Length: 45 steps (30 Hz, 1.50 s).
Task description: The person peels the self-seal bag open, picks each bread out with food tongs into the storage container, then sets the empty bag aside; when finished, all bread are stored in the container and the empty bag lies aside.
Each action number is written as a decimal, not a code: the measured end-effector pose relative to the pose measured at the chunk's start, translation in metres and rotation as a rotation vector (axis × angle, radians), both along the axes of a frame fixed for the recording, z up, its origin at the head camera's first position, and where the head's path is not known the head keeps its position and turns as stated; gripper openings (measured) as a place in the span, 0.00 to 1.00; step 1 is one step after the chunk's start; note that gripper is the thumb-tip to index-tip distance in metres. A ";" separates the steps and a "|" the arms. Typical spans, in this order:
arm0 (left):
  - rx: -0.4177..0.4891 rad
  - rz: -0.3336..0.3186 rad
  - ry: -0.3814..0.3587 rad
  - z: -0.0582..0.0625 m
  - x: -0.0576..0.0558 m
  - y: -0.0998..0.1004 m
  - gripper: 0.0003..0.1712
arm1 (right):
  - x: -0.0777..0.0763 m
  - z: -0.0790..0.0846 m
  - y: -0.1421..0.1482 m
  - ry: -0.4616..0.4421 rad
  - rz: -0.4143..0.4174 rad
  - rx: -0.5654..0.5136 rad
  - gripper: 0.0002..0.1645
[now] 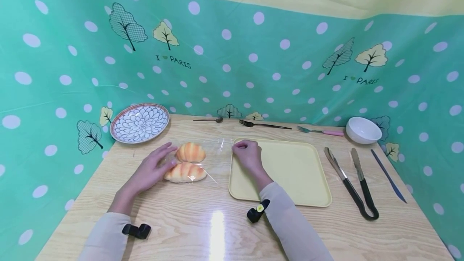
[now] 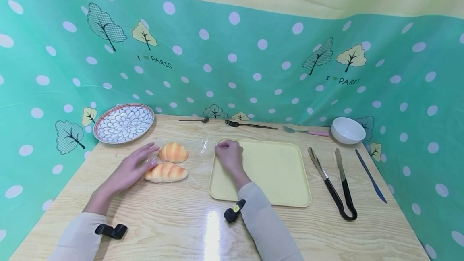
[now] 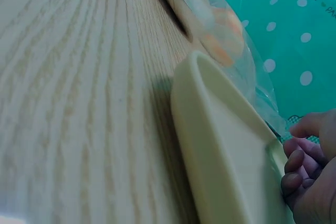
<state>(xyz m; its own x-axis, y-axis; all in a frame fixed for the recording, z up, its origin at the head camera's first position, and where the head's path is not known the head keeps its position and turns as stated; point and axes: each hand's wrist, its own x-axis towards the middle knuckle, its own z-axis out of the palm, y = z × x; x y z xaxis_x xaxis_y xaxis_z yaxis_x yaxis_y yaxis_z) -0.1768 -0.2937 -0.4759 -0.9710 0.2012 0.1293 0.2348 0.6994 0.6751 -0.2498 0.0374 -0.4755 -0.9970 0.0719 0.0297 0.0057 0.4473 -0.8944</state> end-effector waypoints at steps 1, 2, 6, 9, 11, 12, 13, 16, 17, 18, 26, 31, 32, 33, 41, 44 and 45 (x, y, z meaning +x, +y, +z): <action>0.000 -0.006 0.014 0.003 0.000 0.003 0.31 | 0.001 0.000 0.001 0.004 0.003 -0.001 0.04; 0.005 -0.015 0.031 0.006 0.000 0.007 0.31 | 0.001 0.000 0.002 0.007 0.005 -0.003 0.04; 0.033 -0.064 0.095 0.021 -0.004 0.029 0.30 | 0.006 0.004 0.009 -0.003 0.021 -0.008 0.06; 0.008 -0.122 0.133 0.030 -0.010 0.051 0.30 | 0.009 0.006 0.020 -0.005 0.035 -0.014 0.06; -0.034 -0.162 0.132 0.033 -0.015 0.065 0.30 | 0.011 0.009 0.032 0.009 0.050 -0.025 0.06; -0.064 -0.176 0.128 0.034 -0.018 0.071 0.30 | 0.012 0.010 0.038 0.018 0.055 -0.026 0.07; -0.091 -0.187 0.124 0.033 -0.022 0.076 0.30 | 0.014 0.011 0.044 0.028 0.060 -0.028 0.07; -0.189 -0.200 0.109 0.029 -0.028 0.086 0.31 | 0.019 0.017 0.065 0.050 0.072 -0.027 0.08; -0.227 -0.198 0.117 0.026 -0.030 0.088 0.31 | 0.020 0.019 0.072 0.055 0.073 -0.020 0.08; -0.260 -0.197 0.124 0.024 -0.032 0.090 0.31 | 0.022 0.021 0.078 0.060 0.067 -0.014 0.08; -0.391 -0.186 0.209 0.018 -0.038 0.098 0.23 | 0.031 0.028 0.131 0.066 0.033 0.027 0.12; -0.412 -0.167 0.232 0.014 -0.041 0.102 0.12 | 0.039 0.026 0.161 0.038 0.008 0.038 0.16; -0.412 -0.163 0.239 0.013 -0.041 0.102 0.09 | 0.041 0.026 0.167 0.035 0.004 0.039 0.16; -0.411 -0.160 0.249 0.012 -0.041 0.102 0.07 | 0.043 0.026 0.174 0.035 -0.001 0.044 0.17; -0.409 -0.152 0.255 0.015 -0.041 0.103 0.04 | 0.064 0.036 0.228 0.051 -0.117 0.102 0.20; -0.399 -0.170 0.236 0.017 -0.042 0.102 0.04 | 0.073 0.037 0.250 0.037 -0.170 0.142 0.22; -0.397 -0.182 0.232 0.017 -0.042 0.101 0.03 | 0.076 0.037 0.258 0.030 -0.188 0.151 0.23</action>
